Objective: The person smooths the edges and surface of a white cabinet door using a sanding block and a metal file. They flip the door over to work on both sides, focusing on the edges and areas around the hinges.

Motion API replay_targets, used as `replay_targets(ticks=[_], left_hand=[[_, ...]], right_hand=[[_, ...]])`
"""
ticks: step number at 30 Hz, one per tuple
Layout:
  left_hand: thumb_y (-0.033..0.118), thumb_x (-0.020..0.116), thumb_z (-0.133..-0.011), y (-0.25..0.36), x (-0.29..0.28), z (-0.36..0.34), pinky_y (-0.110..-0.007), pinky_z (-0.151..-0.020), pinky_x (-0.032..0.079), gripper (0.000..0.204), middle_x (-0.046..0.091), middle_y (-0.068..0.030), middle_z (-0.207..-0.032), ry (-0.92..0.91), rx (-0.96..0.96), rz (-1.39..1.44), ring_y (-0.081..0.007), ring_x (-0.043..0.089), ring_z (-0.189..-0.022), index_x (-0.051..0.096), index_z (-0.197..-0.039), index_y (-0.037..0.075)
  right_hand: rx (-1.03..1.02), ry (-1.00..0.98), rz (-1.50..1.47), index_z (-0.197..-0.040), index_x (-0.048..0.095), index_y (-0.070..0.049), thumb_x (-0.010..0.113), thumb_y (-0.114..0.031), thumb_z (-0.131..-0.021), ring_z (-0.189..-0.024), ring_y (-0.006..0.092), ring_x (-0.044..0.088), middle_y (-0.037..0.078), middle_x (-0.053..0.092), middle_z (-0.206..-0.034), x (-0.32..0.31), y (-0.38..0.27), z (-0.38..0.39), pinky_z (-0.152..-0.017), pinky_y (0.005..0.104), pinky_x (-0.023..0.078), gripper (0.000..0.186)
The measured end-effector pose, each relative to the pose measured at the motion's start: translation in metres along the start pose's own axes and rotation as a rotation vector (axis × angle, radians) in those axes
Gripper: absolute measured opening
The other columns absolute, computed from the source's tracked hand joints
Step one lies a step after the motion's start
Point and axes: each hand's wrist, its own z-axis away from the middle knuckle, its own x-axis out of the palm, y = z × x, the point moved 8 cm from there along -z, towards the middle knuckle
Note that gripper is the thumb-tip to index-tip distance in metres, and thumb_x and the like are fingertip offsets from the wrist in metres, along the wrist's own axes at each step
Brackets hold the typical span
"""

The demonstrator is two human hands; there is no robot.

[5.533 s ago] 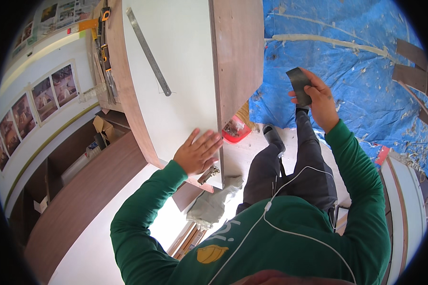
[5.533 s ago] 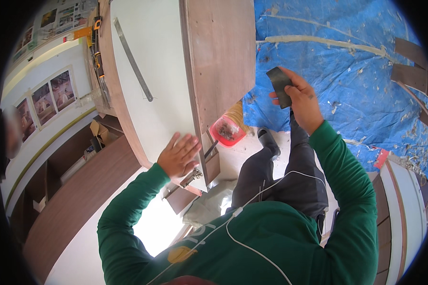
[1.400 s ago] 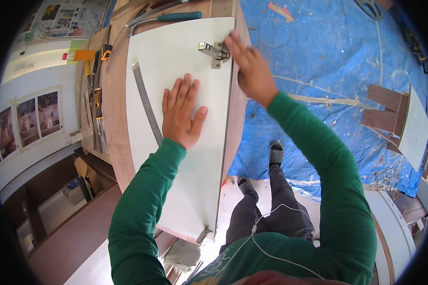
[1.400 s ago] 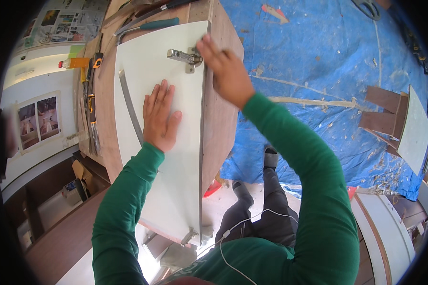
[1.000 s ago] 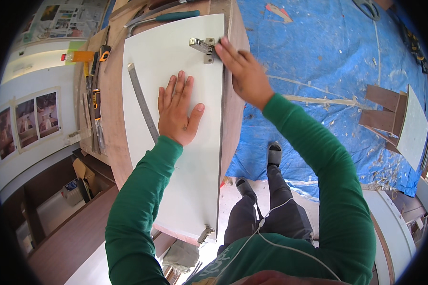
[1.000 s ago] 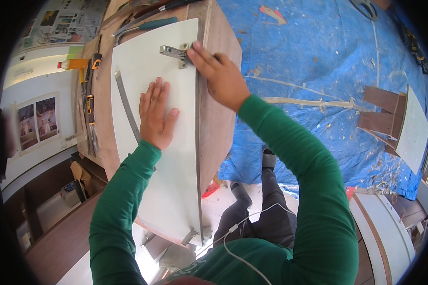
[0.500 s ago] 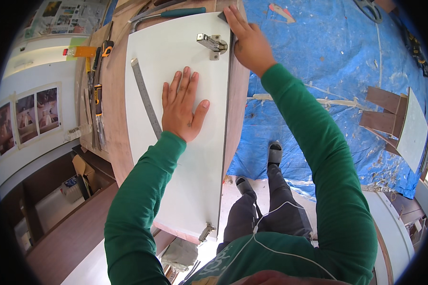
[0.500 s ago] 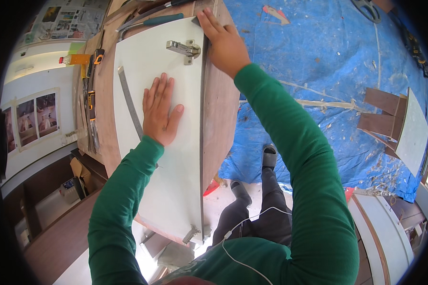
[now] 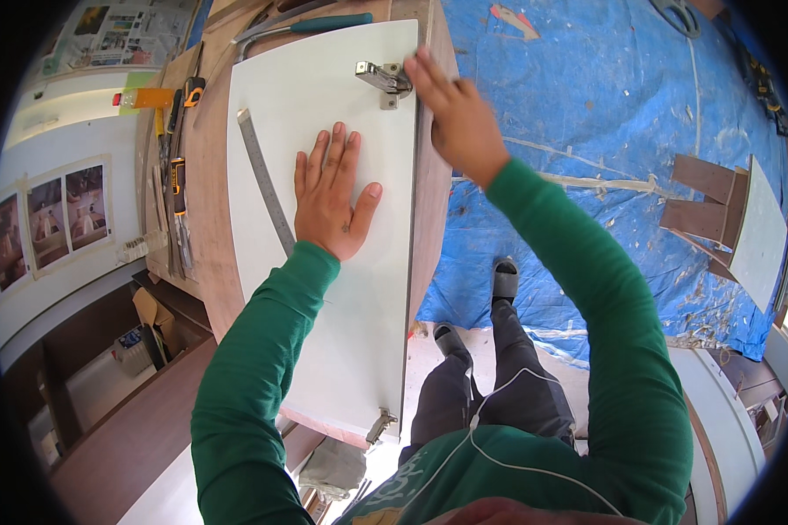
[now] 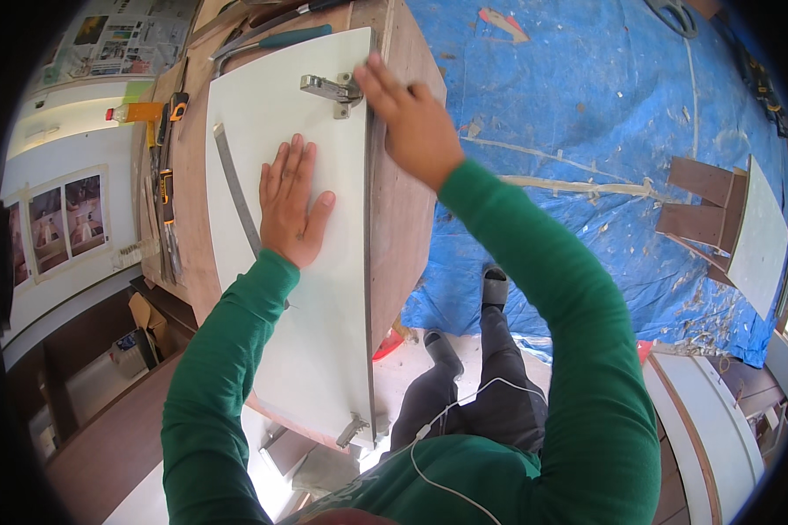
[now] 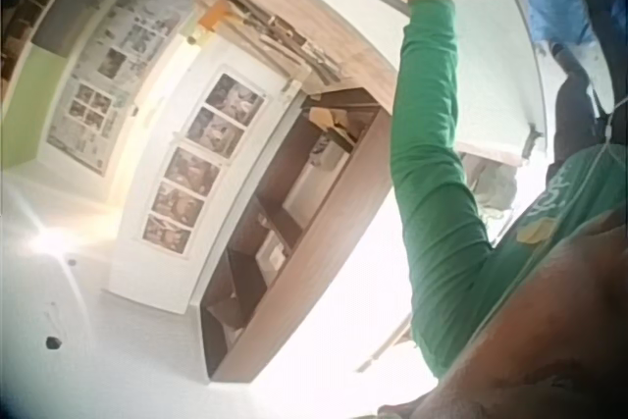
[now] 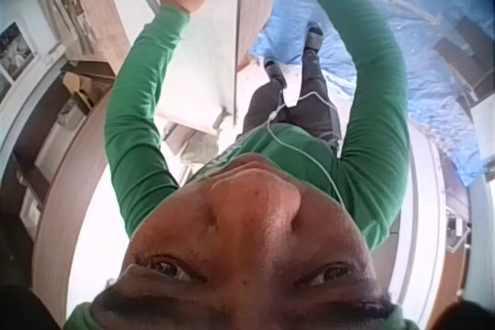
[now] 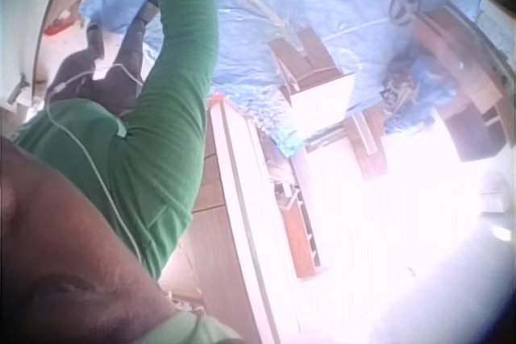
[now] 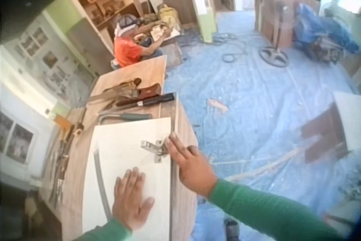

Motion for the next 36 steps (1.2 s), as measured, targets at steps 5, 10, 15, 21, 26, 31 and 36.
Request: replay_targets(ticks=[5,10,15,21,26,31,36], left_hand=[[0.041,0.047,-0.106,0.0,-0.003,0.003,-0.056,-0.128,0.011,0.068,0.032,-0.0174,-0.17,0.004,-0.008,0.004,-0.0383,0.026,-0.158,0.035,-0.163,0.005],[0.041,0.047,-0.107,0.004,-0.002,-0.002,-0.056,-0.128,0.011,0.067,0.032,-0.0176,-0.17,0.017,0.008,0.005,-0.0378,0.027,-0.158,0.036,-0.163,0.006],[0.04,0.047,-0.106,0.0,-0.002,0.001,-0.055,-0.128,0.011,0.066,0.034,-0.0171,-0.17,0.025,-0.002,0.007,-0.0375,0.027,-0.158,0.037,-0.162,0.006],[0.041,0.047,-0.107,-0.001,-0.002,0.003,-0.055,-0.129,0.011,0.065,0.035,-0.0158,-0.169,0.039,-0.016,0.034,-0.0366,0.028,-0.158,0.039,-0.161,0.008],[0.044,0.047,-0.107,-0.002,-0.003,0.002,-0.056,-0.129,0.013,0.064,0.036,-0.0142,-0.169,0.058,-0.015,0.029,-0.0351,0.03,-0.157,0.04,-0.161,0.009],[0.045,0.047,-0.107,-0.004,-0.002,0.004,-0.056,-0.129,0.013,0.065,0.035,-0.0132,-0.169,0.063,-0.017,0.024,-0.0343,0.029,-0.157,0.04,-0.161,0.01],[0.047,0.048,-0.106,-0.005,0.0,0.005,-0.055,-0.129,0.013,0.067,0.034,-0.0115,-0.17,0.061,-0.022,0.017,-0.0331,0.027,-0.158,0.039,-0.162,0.011]], right_hand=[[-0.022,-0.031,-0.067,-0.161,0.042,-0.017,0.058,0.005,-0.08,-0.099,0.0336,0.06,0.006,0.039,-0.169,-0.003,-0.029,0.041,-0.09,0.0439,0.055,0.085],[0.023,0.065,0.012,-0.16,0.042,-0.018,0.056,0.008,-0.079,-0.1,0.0341,0.06,0.006,0.04,-0.168,-0.006,0.012,-0.023,-0.091,0.0443,0.055,0.086],[0.023,-0.072,0.089,-0.16,0.042,-0.018,0.057,0.007,-0.08,-0.099,0.0323,0.06,0.006,0.04,-0.168,-0.009,-0.003,-0.005,-0.09,0.045,0.055,0.085],[-0.022,0.067,-0.081,-0.154,0.052,-0.014,0.059,0.005,-0.086,-0.093,0.0354,0.061,0.01,0.048,-0.163,-0.036,-0.01,0.025,-0.093,0.0449,0.053,0.071],[-0.064,0.125,-0.122,-0.148,0.058,-0.019,0.06,0.001,-0.093,-0.099,0.0377,0.061,0.011,0.05,-0.16,-0.045,0.018,-0.01,-0.094,0.0453,0.054,0.058],[-0.233,-0.087,0.112,-0.144,0.062,-0.028,0.063,-0.005,-0.096,-0.099,0.0374,0.061,0.005,0.056,-0.156,-0.038,0.017,-0.032,-0.093,0.045,0.054,0.053],[-0.353,-0.079,0.178,-0.142,0.063,-0.025,0.065,-0.009,-0.097,-0.101,0.0364,0.064,0.003,0.058,-0.154,-0.04,0.019,-0.04,-0.094,0.0443,0.056,0.048]])
